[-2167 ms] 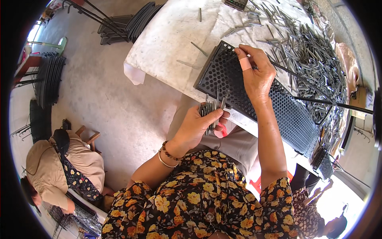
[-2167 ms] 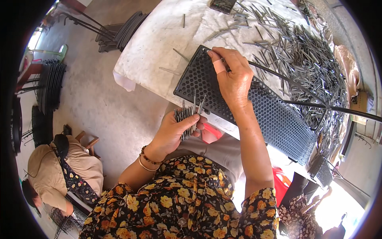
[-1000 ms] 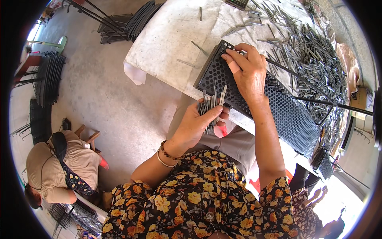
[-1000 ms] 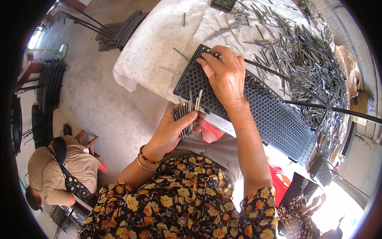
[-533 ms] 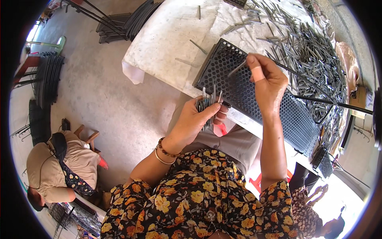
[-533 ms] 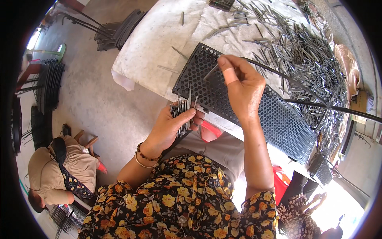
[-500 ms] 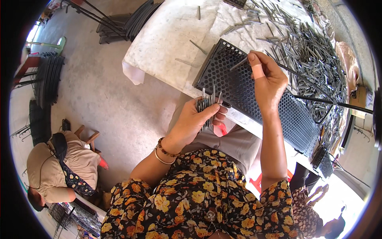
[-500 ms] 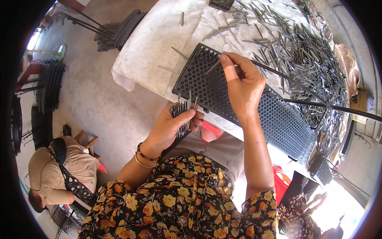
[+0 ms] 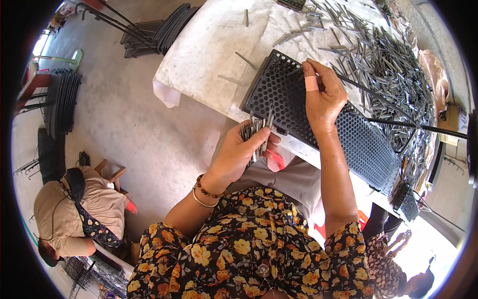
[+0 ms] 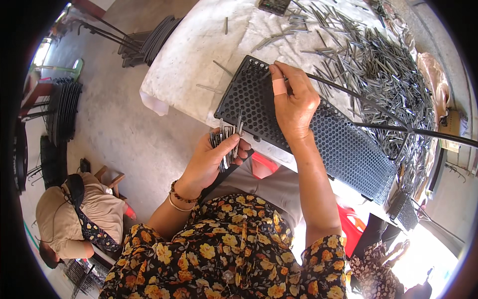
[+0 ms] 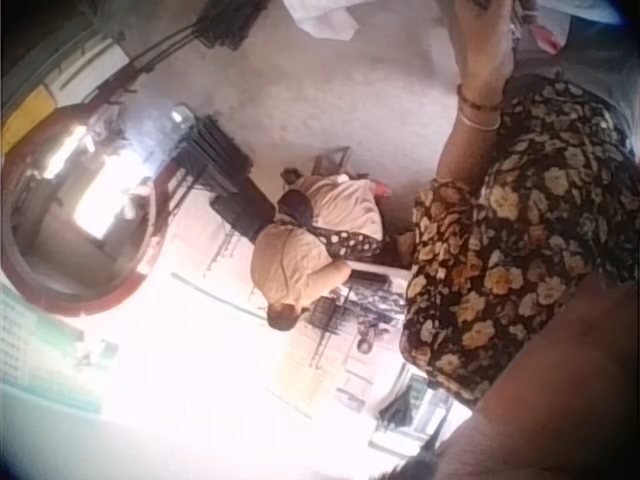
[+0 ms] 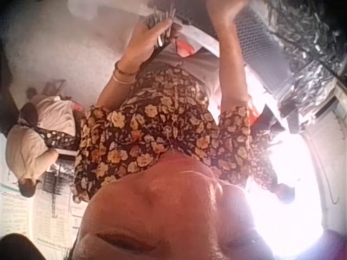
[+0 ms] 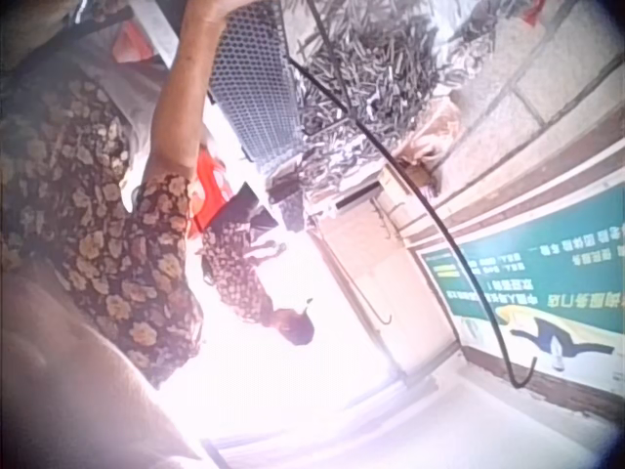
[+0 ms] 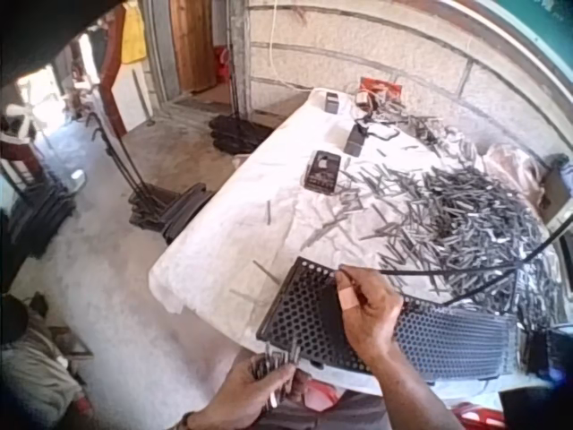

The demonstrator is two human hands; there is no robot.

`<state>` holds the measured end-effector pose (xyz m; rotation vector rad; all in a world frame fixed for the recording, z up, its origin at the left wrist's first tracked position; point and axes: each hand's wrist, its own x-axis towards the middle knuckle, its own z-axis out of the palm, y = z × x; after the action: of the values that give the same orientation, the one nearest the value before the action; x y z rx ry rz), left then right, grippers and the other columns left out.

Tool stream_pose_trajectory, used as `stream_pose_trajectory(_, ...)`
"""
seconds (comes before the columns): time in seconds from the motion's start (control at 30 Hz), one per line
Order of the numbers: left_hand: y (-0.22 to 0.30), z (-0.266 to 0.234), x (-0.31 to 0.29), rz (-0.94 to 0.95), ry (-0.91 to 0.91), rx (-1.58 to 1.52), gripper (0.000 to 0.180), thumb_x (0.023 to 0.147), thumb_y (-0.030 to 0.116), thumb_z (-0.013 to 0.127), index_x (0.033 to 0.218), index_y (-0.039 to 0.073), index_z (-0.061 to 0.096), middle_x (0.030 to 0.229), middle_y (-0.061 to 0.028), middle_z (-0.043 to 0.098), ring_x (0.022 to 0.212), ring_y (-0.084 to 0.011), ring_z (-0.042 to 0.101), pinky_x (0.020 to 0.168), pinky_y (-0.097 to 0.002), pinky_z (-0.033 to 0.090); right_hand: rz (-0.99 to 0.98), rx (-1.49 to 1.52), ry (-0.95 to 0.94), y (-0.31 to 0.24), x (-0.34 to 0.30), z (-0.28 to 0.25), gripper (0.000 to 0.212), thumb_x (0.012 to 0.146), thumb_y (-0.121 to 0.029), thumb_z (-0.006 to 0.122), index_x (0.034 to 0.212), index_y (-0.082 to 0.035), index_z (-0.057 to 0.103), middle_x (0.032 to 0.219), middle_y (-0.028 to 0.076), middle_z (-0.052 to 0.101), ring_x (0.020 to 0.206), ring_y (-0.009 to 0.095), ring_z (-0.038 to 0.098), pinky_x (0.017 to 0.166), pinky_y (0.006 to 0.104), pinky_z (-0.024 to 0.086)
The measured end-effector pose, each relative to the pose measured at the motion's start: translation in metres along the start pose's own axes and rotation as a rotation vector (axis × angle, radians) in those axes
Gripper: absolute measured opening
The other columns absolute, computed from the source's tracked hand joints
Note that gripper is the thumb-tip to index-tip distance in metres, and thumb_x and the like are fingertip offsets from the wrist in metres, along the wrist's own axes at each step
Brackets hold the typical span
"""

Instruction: Inserting small metal pins into a perforated metal sheet at an assembly table.

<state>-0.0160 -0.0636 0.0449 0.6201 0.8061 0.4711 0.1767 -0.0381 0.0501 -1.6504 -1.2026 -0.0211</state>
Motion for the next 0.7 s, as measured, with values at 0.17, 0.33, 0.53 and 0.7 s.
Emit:
stream_pose_trajectory(0.17, 0.002, 0.005, 0.0, 0.006, -0.023, -0.034, 0.016, 0.094, 0.017, 0.055, 0.099, 0.003, 0.059, 0.088, -0.0076, 0.065, 0.077, -0.0129, 0.062, 0.062, -0.0253, 0.049, -0.176, -0.137, -0.124, 0.009, -0.003, 0.001, 0.013, 0.078, -0.013, 0.072, 0.089, -0.006, 0.07, 0.081, 0.007, 0.066, 0.064, 0.022, 0.06, 0.06, 0.0317, 0.048)
stream_pose_trajectory(0.33, 0.004, 0.006, -0.001, 0.016, -0.01, -0.022, 0.016, 0.094, 0.017, 0.055, 0.101, 0.002, 0.058, 0.088, -0.0073, 0.065, 0.077, -0.0122, 0.061, 0.062, -0.0251, 0.049, -0.273, -0.259, -0.2, -0.014, -0.002, -0.008, 0.02, 0.077, -0.018, 0.073, 0.091, -0.005, 0.071, 0.079, 0.007, 0.065, 0.064, 0.023, 0.059, 0.059, 0.0319, 0.047)
stream_pose_trajectory(0.53, 0.004, 0.008, 0.0, 0.093, -0.026, 0.042, 0.016, 0.094, 0.016, 0.055, 0.102, 0.002, 0.058, 0.089, -0.0072, 0.065, 0.077, -0.0117, 0.061, 0.062, -0.0248, 0.049, 0.416, 0.247, -0.696, -0.041, -0.012, -0.026, 0.019, 0.082, -0.014, 0.071, 0.094, 0.001, 0.069, 0.077, 0.007, 0.067, 0.063, 0.006, 0.054, 0.055, 0.0224, 0.044)
stream_pose_trajectory(0.7, 0.002, 0.002, 0.004, 0.054, -0.036, 0.059, 0.017, 0.093, 0.015, 0.056, 0.103, 0.002, 0.058, 0.091, -0.0077, 0.066, 0.078, -0.0116, 0.062, 0.063, -0.0243, 0.05, 0.344, 0.209, -0.198, -0.025, 0.005, -0.026, 0.016, 0.083, -0.009, 0.07, 0.096, 0.001, 0.069, 0.079, 0.001, 0.067, 0.063, 0.004, 0.051, 0.057, 0.0214, 0.044)
